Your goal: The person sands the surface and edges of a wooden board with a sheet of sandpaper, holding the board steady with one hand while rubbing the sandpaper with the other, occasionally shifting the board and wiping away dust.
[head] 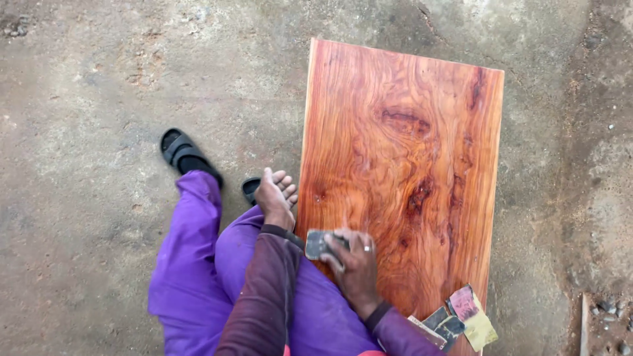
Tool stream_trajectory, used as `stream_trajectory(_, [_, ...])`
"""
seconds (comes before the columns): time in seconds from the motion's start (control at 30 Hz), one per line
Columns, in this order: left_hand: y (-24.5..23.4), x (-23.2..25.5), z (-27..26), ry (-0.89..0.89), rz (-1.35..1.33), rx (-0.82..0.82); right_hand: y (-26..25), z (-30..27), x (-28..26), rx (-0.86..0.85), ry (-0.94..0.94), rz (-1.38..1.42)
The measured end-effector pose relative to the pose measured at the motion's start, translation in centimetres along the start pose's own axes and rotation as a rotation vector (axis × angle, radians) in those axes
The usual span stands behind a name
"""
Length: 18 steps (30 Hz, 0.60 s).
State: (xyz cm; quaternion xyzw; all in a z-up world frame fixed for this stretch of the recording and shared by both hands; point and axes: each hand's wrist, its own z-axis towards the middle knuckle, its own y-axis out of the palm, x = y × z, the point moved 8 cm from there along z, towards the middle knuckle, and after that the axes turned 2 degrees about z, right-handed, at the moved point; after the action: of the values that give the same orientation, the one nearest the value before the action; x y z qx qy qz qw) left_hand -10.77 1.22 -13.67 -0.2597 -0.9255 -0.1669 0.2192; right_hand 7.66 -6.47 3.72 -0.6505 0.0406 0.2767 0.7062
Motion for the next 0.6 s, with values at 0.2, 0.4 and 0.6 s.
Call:
stream_trajectory(0.2, [-2.9,4.0,-1.3,0.192,-0.243,-0.048,3.4,5.9,2.3,-0.054,-0.03,-0.02])
stream_trajectory(0.4, [-1.7,3.9,-0.8,0.147,-0.256,-0.109,5.8,28.3,6.5,0.025,0.084,-0.164])
stream_trajectory(0.6, [1.1,6.1,-3.7,0.17,-0.048,-0.048,4.7,34.5,5.4,0.146,0.113,-0.134])
